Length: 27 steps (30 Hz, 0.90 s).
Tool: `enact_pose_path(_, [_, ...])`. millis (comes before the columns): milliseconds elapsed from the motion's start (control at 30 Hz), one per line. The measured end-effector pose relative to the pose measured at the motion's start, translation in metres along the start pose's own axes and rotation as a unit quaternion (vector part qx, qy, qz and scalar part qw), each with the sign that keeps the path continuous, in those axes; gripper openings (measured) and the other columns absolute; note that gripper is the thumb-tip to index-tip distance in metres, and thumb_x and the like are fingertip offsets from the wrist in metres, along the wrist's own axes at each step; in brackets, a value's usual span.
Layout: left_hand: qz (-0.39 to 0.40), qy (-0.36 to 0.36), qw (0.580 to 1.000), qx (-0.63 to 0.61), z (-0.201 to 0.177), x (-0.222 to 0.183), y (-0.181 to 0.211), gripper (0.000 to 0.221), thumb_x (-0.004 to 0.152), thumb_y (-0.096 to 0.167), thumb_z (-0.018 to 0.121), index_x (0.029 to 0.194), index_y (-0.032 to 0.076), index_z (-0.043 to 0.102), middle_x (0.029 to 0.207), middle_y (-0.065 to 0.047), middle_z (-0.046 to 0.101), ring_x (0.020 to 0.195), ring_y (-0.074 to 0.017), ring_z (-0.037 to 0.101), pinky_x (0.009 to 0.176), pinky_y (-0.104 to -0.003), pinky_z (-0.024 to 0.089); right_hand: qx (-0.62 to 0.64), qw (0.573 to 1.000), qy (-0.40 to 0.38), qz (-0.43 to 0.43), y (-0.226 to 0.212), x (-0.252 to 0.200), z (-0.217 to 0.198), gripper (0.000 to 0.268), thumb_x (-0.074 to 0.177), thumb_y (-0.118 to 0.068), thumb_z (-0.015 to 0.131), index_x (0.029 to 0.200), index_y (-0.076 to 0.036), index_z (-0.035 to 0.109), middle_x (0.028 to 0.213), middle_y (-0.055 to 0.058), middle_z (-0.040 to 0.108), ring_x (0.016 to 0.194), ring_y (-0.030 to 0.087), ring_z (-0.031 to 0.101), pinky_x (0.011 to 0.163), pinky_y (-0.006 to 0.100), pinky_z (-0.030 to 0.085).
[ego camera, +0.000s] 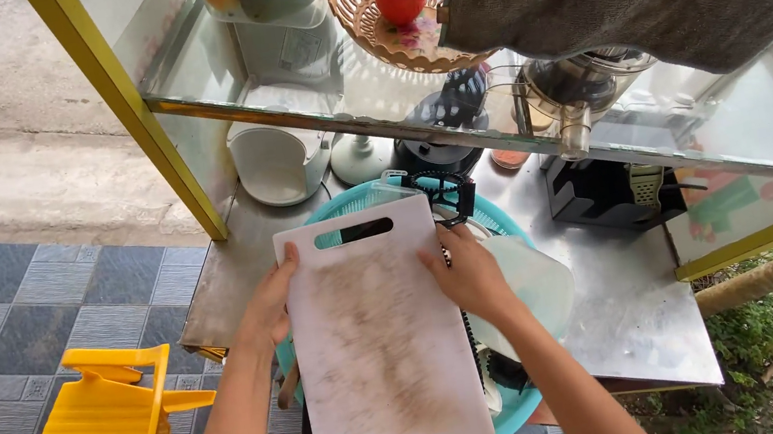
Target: The person disassembles a juicer at an outdoor beverage stall, lifting off the black hopper and separating the clear bowl and white parts, and places the components in a blue basin on a yellow table. They then retrieve the parts, fit the clear bowl onto the motor base, attach the metal strainer basket, and press the black hopper back onto the juicer.
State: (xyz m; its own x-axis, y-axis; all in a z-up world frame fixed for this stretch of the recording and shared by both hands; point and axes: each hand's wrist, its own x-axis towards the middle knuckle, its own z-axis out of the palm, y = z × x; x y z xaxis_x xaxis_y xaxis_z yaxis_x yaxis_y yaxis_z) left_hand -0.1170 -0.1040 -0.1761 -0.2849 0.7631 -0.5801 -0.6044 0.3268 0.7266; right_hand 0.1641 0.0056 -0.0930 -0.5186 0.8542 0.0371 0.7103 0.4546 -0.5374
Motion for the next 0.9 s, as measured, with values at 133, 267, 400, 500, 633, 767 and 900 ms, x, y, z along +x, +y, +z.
enact_pose_path(133, [0.053, 0.032, 0.997, -0.045, 0.0, 0.002, 0.01, 0.062, 0.096, 0.046, 0.062, 0.139, 0.002, 0.053, 0.135, -0.014, 0.067, 0.118, -0.0226, 0.068, 0.101, -0.042, 0.055, 0.237, 0.967, -0.051, 0.078, 0.007, 0.008, -0.021, 0.041, 0.104, -0.03, 0.054, 0.137, -0.009, 0.065, 0.105, 0.011, 0.067, 0.089, 0.023, 0.063, 0.077, 0.034, 0.053])
enact_pose_path(267, [0.051, -0.04, 0.98, -0.189, -0.036, 0.028, 0.023, 0.053, 0.099, 0.042, 0.056, 0.138, 0.006, 0.058, 0.132, -0.013, 0.069, 0.117, -0.0243, 0.068, 0.1, -0.041, 0.055, 0.311, 0.946, -0.031, 0.086, 0.008, -0.003, -0.027, 0.035, 0.101, -0.023, 0.054, 0.132, -0.009, 0.065, 0.102, 0.007, 0.071, 0.087, 0.018, 0.065, 0.07, 0.031, 0.054])
enact_pose_path(400, [0.066, -0.059, 0.967, -0.238, -0.046, 0.02, 0.042, 0.045, 0.103, 0.04, 0.051, 0.139, 0.012, 0.057, 0.132, -0.008, 0.068, 0.12, -0.022, 0.066, 0.103, -0.045, 0.054, 0.144, 0.988, -0.021, -0.05, -0.005, -0.027, -0.02, 0.025, 0.091, -0.014, 0.067, 0.114, -0.007, 0.072, 0.1, 0.01, 0.072, 0.087, 0.024, 0.069, 0.075, 0.035, 0.056])
enact_pose_path(500, [0.056, -0.095, 0.952, -0.285, -0.054, 0.015, 0.039, 0.043, 0.105, 0.037, 0.051, 0.139, 0.012, 0.057, 0.132, -0.007, 0.069, 0.12, -0.0224, 0.067, 0.103, -0.046, 0.054, 0.051, 0.987, -0.017, -0.152, -0.017, -0.073, 0.009, 0.032, 0.086, -0.018, 0.073, 0.116, -0.007, 0.071, 0.112, 0.014, 0.068, 0.104, 0.033, 0.064, 0.089, 0.042, 0.054])
enact_pose_path(633, [0.035, -0.154, 0.93, -0.333, -0.071, 0.031, 0.026, 0.041, 0.107, 0.035, 0.052, 0.137, 0.008, 0.058, 0.13, -0.012, 0.069, 0.117, -0.026, 0.069, 0.099, -0.048, 0.057, -0.087, 0.94, 0.003, -0.329, -0.056, -0.117, 0.011, 0.077, 0.076, -0.05, 0.078, 0.128, 0.004, 0.061, 0.139, 0.027, 0.051, 0.131, 0.046, 0.045, 0.102, 0.053, 0.036])
enact_pose_path(767, [-0.005, -0.191, 0.901, -0.388, -0.075, 0.044, 0.019, 0.041, 0.108, 0.034, 0.052, 0.136, 0.004, 0.059, 0.128, -0.015, 0.07, 0.115, -0.0291, 0.071, 0.097, -0.048, 0.059, -0.177, 0.963, 0.139, -0.147, -0.041, -0.074, 0.015, 0.095, 0.075, -0.051, 0.077, 0.138, 0.016, 0.053, 0.143, 0.03, 0.046, 0.133, 0.047, 0.039, 0.106, 0.053, 0.029])
enact_pose_path(900, [-0.007, -0.215, 0.896, -0.389, -0.076, 0.052, 0.016, 0.042, 0.111, 0.034, 0.052, 0.136, 0.001, 0.06, 0.128, -0.018, 0.07, 0.116, -0.031, 0.07, 0.096, -0.048, 0.059, -0.22, 0.967, 0.118, -0.051, -0.035, -0.049, 0.018, 0.066, 0.072, -0.039, 0.08, 0.116, 0.004, 0.058, 0.137, 0.024, 0.054, 0.13, 0.042, 0.044, 0.11, 0.052, 0.031])
